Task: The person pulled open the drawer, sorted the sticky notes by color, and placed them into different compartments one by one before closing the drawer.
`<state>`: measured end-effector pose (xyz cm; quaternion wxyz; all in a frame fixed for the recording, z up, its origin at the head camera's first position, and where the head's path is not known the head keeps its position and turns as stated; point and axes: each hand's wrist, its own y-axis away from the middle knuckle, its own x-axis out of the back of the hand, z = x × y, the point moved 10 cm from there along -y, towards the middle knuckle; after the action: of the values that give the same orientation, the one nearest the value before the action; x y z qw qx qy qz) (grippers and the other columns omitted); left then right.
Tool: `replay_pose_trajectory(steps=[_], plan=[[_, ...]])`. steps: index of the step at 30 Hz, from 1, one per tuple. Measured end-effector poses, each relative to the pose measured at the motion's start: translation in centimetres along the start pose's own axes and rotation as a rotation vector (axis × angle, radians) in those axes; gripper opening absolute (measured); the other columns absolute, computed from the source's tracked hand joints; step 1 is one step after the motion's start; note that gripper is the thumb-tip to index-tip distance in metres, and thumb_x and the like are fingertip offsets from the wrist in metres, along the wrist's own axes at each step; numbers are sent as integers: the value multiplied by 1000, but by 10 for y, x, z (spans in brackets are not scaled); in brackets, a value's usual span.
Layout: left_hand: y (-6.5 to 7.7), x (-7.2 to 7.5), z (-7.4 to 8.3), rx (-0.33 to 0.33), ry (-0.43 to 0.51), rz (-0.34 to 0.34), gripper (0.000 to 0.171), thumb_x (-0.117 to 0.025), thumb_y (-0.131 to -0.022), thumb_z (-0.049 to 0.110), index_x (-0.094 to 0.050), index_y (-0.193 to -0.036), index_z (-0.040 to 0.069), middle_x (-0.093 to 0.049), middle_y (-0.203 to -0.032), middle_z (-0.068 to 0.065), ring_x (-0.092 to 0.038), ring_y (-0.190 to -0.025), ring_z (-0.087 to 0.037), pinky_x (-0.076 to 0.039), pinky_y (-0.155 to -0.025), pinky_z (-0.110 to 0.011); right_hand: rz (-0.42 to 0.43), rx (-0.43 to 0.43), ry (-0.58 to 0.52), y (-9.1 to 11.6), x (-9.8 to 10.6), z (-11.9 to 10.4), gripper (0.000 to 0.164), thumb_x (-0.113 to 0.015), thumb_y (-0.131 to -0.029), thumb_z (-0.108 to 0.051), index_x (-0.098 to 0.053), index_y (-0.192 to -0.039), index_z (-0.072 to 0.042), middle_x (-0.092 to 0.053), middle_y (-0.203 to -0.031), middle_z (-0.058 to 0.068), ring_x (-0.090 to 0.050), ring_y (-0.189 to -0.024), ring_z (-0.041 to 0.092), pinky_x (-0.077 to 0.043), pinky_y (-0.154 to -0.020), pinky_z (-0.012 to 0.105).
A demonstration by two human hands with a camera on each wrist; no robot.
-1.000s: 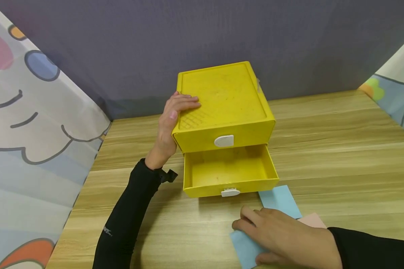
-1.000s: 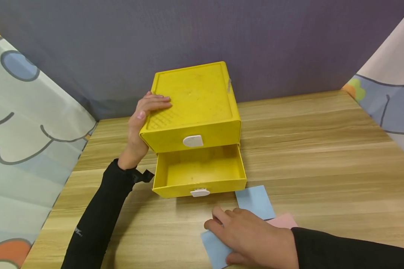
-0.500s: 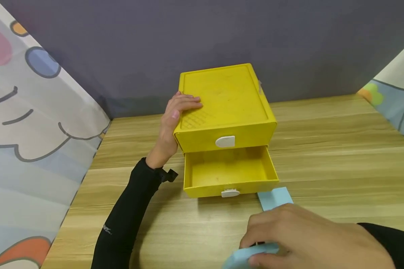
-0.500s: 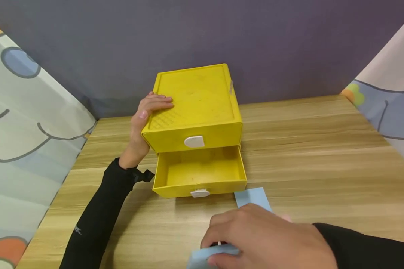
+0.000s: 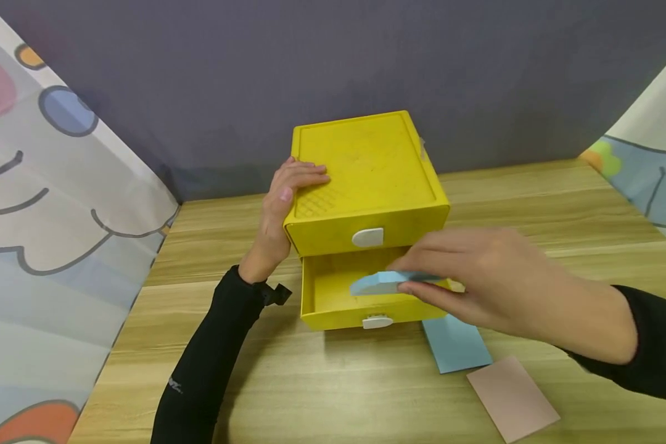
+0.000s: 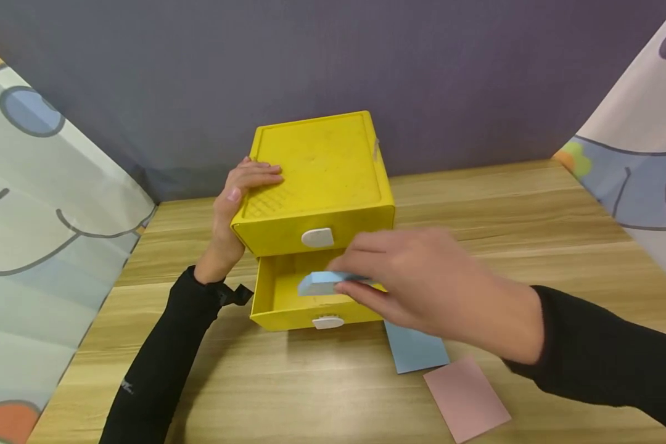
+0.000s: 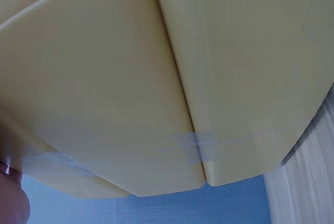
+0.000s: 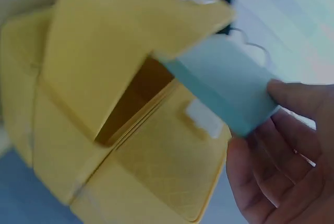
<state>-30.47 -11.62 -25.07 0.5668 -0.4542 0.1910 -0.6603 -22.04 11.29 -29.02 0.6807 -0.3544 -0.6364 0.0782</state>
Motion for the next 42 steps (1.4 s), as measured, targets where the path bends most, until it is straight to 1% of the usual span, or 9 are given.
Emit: replay_pose_trajectory(steps=[2, 5, 9, 14, 20, 25, 33, 37, 42], plan=[[0, 0, 1, -1, 2, 1, 71, -18, -106, 44, -70, -117, -3, -67, -126, -23, -53, -129, -31, -19, -131, -42, -20, 21, 75, -29, 18, -26, 30, -75, -91, -39, -71, -120, -37, -71, -107, -24, -62, -81, -4, -53, -61, 20], [-1, 0, 2, -5, 5, 4, 70, -19, -106, 42, -70, -117, -4, -67, -126, -24, -53, -129, -31, -19, -131, -42, -53, 35, 181, -55, 32, -47, 19, -78, -88, -30, -76, -107, -27, -74, -91, -17, -64, -76, 1, -53, -57, 22], [-3, 0, 4, -10, 6, 6, 70, -19, -106, 42, -70, -117, -4, -67, -126, -24, -54, -129, -32, -19, -131, -42, -129, 44, 310, -64, 23, -50, 23, -88, -76, -22, -78, -96, -21, -73, -80, -13, -62, -69, 6, -46, -49, 20], [-3, 0, 5, -14, 8, 12, 70, -19, -105, 42, -70, -116, -4, -68, -125, -24, -54, -128, -32, -20, -130, -42, -213, 57, 385, -62, 6, -45, 16, -87, -78, -19, -74, -88, -19, -66, -70, -10, -57, -63, 10, -31, -43, 19], [-4, 0, 7, -28, 9, 15, 67, -19, -104, 37, -70, -115, -5, -68, -124, -25, -54, -128, -32, -20, -130, -44, -275, 67, 343, -65, -2, -44, 26, -85, -80, -17, -61, -72, -22, -51, -59, -11, -47, -56, 7, -22, -44, 19], [-5, 1, 7, -34, 9, 16, 67, -20, -105, 37, -70, -115, -5, -68, -124, -25, -55, -127, -33, -21, -130, -43, -394, 49, 284, -63, -13, -40, 30, -87, -78, -25, -59, -68, -25, -47, -60, -12, -37, -54, 3, -20, -45, 18], [-4, 1, 5, -28, 4, 14, 71, -20, -106, 43, -71, -115, -4, -68, -124, -25, -55, -127, -33, -21, -130, -43, -581, -22, 173, -60, -30, -28, 23, -86, -79, -22, -64, -74, -23, -56, -68, -10, -37, -55, 3, -33, -48, 18], [-4, 0, 6, -30, 8, 6, 70, -19, -106, 43, -70, -116, -5, -68, -124, -25, -55, -127, -33, -21, -130, -43, -553, -24, 174, -59, -25, -26, 20, -81, -85, -16, -65, -77, -23, -54, -67, -10, -35, -54, 4, -32, -48, 17], [-4, -1, 4, -41, 21, 23, 68, -21, -105, 39, -71, -114, -5, -69, -121, -26, -56, -126, -34, -22, -129, -44, -447, -32, 176, -51, -9, -24, 20, -79, -87, -16, -62, -80, -26, -49, -68, -14, -31, -55, 2, -27, -49, 17]])
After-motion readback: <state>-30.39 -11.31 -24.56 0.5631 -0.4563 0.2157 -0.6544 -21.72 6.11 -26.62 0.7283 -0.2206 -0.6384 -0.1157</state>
